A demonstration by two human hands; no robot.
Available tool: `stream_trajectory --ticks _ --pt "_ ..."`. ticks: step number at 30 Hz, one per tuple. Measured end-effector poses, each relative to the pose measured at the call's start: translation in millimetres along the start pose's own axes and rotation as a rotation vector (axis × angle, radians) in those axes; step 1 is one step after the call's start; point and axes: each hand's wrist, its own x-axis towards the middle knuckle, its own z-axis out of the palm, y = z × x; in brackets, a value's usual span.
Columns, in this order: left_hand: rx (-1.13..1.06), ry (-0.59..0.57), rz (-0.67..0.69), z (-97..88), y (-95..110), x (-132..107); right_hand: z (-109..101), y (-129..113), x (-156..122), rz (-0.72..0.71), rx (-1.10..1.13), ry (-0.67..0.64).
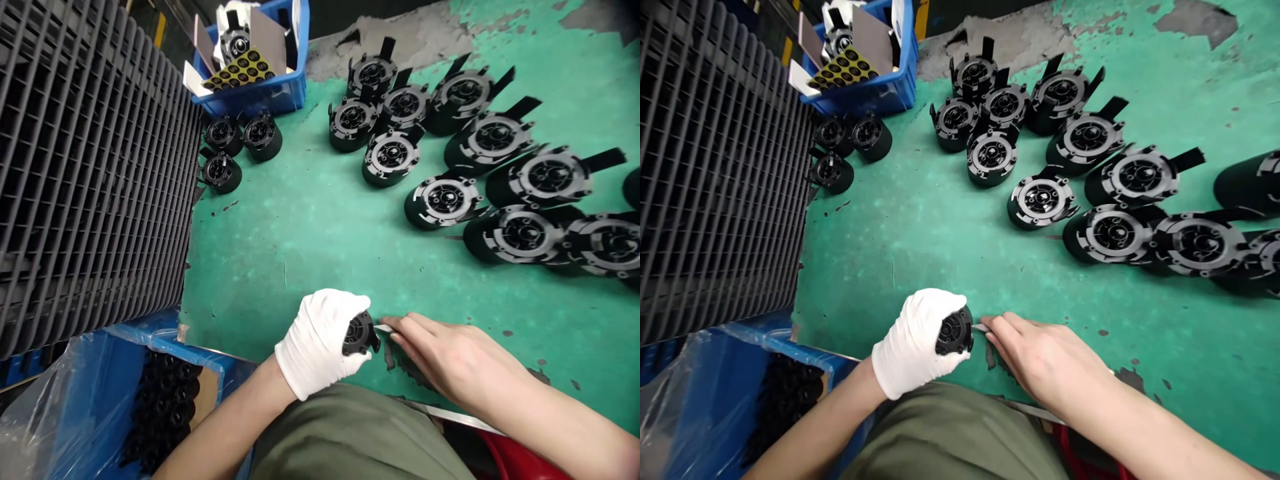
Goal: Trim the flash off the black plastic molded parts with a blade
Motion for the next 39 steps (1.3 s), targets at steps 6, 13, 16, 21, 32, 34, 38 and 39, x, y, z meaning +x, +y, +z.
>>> stream_trajectory --ticks 6,13,16,21,32,34,38,39 --pt "0.007 -0.04 -0.023 0.6 1 2 -1 6 -4 -0.077 -0.025 -0.064" --pt "0.009 -0.017 -0.006 1.7 0 0 -6 6 -8 -0.08 -0.03 -0.134" --pt "0.001 -0.004 -0.007 1.6 1 0 -6 2 -6 -0.07 -0.015 -0.122" --pt "0.01 0.037 0.011 2.4 2 2 -5 -4 -7 -0.078 -0.076 -0.103" --pt "0.009 0.049 0.012 4.7 2 1 -8 -18 -8 -0.096 -0.235 -0.092" --pt "0.004 0.03 -0.008 4.9 3 2 -10 -18 -8 -0.095 -0.219 -0.097" --pt "-0.017 0.006 -0.027 4.6 4 3 -11 -14 -8 -0.092 -0.177 -0.113" --pt "-0.022 0.002 -0.028 4.2 4 3 -11 -14 -8 -0.097 -0.172 -0.112"
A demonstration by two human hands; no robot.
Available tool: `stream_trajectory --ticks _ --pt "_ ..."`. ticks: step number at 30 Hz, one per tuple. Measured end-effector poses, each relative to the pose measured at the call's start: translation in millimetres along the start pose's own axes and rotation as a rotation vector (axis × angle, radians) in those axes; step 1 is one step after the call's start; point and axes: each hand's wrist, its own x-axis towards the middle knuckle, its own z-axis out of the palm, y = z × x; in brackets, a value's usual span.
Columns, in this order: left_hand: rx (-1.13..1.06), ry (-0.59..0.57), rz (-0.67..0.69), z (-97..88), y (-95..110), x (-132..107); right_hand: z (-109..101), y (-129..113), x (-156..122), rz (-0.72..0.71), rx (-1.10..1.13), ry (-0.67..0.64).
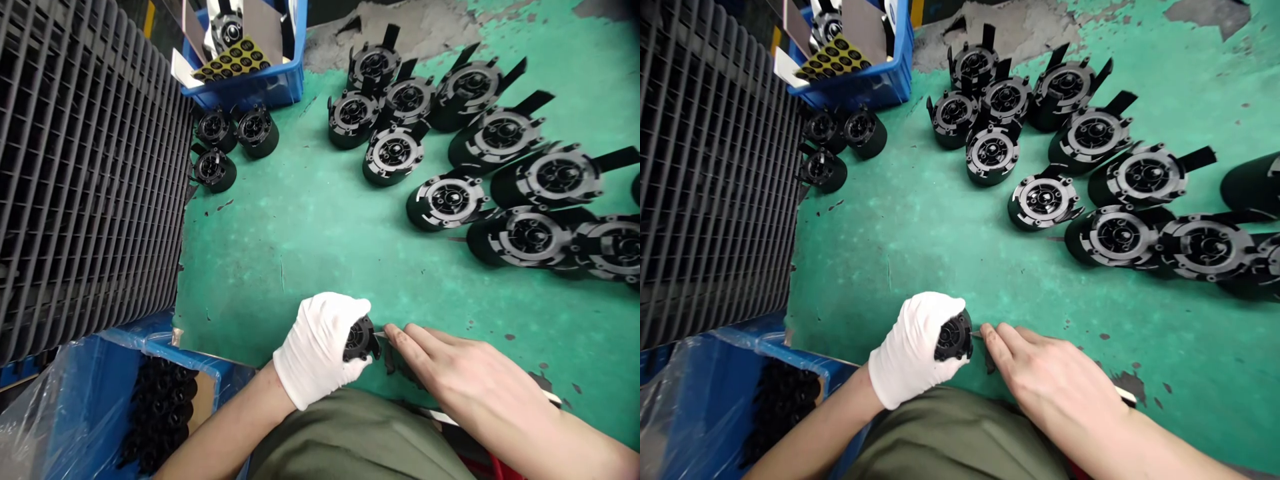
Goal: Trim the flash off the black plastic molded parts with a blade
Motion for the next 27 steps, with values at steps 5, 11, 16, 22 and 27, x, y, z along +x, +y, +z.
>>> stream_trajectory --ticks 5,11,16,22,27 --pt "0.001 -0.025 -0.004 -1.2 0 -2 8 1 0 -0.002 0.036 0.005" --pt "0.043 0.0 -0.003 0.8 -2 -6 13 5 -4 0.084 0.15 0.128" --pt "0.031 -0.002 0.008 1.0 -2 -5 -2 6 4 -0.047 0.096 0.099" --pt "0.019 0.004 0.006 -0.6 -1 -2 -7 4 7 -0.093 0.042 0.078" --pt "0.006 -0.042 -0.029 -2.5 1 2 -7 -2 8 -0.135 -0.088 0.086"
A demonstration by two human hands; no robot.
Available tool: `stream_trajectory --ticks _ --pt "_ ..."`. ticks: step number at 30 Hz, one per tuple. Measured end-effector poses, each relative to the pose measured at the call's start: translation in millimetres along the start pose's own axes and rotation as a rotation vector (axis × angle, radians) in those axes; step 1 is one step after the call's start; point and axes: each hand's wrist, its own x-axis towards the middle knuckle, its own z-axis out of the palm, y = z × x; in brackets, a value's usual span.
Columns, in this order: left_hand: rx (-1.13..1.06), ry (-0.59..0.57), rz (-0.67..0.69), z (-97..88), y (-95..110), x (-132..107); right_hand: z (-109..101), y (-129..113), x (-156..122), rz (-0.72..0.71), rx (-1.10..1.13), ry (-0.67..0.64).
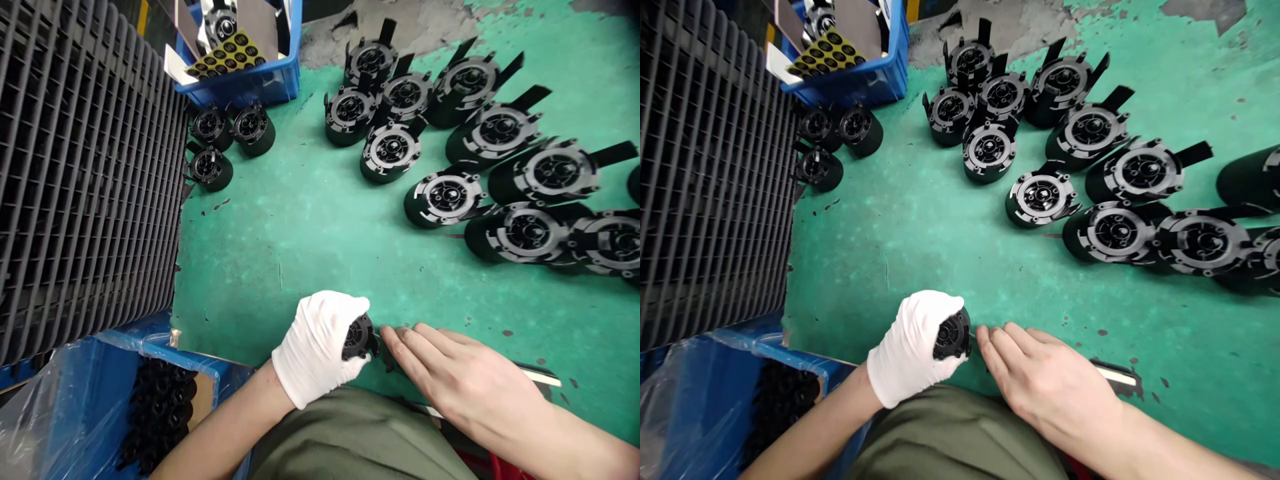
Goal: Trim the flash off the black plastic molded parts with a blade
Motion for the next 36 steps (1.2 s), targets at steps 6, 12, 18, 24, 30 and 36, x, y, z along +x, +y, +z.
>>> stream_trajectory --ticks 6,12,18,24,30,36 --pt "-0.008 0.012 0.017 -0.6 0 1 1 0 3 -0.024 -0.053 0.018" --pt "0.032 0.113 0.083 1.5 -2 -3 11 11 7 0.047 0.056 0.071" --pt "0.04 0.043 0.046 1.8 -4 -7 13 13 4 0.282 0.211 0.094" --pt "0.058 0.034 0.029 6.2 -6 -11 15 11 1 0.21 0.255 -0.04" --pt "0.049 0.053 0.044 5.5 -5 -8 16 12 5 0.216 0.205 -0.15" --pt "0.054 0.04 0.046 3.5 -7 -8 12 15 6 0.198 0.226 -0.207"
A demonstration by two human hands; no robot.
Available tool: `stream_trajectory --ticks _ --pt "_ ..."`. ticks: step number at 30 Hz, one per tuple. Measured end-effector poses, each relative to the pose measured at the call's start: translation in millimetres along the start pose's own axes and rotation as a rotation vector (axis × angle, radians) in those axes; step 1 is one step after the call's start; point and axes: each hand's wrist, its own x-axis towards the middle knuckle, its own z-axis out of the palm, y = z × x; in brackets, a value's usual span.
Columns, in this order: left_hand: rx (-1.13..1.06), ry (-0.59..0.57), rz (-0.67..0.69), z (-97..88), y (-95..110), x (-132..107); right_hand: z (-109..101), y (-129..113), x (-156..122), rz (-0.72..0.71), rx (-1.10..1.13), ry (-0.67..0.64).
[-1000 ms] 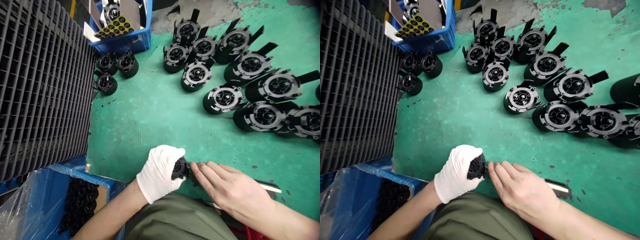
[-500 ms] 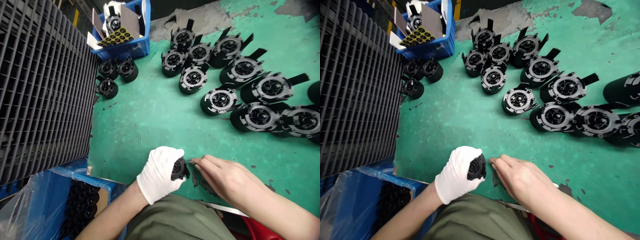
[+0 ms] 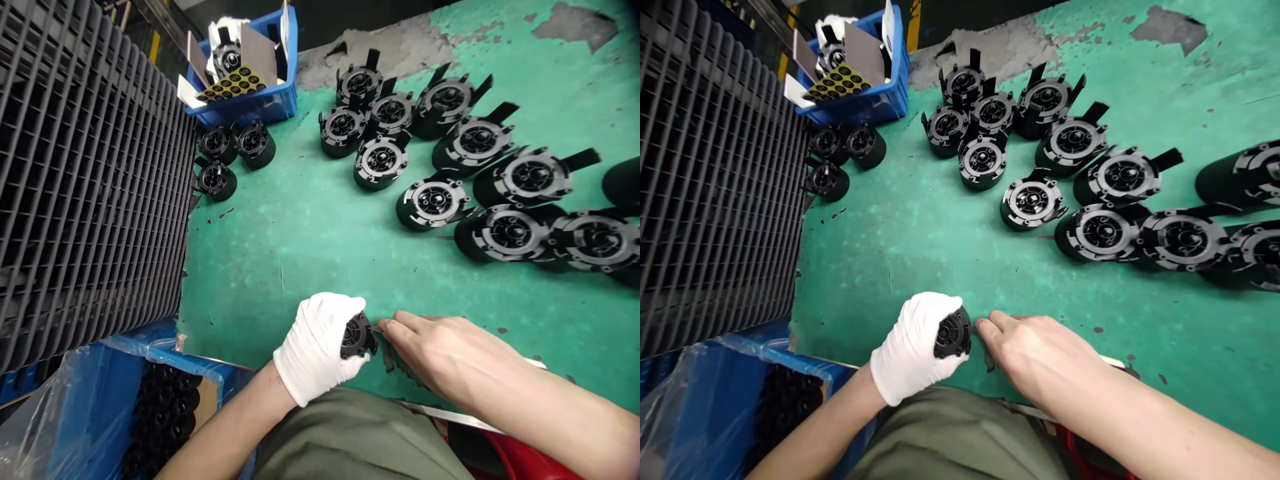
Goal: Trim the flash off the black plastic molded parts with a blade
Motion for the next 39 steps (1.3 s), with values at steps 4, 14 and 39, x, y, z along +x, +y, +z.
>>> stream_trajectory --ticks 4,14,39 --pt "-0.001 -0.001 -0.001 -1.2 1 0 0 1 -2 0.012 0.003 -0.012" --pt "-0.025 0.003 0.007 0.9 -1 0 6 -3 -4 0.011 -0.005 0.024" --pt "-0.023 -0.015 -0.011 3.2 -4 -4 -13 -9 13 -0.01 -0.123 -0.162"
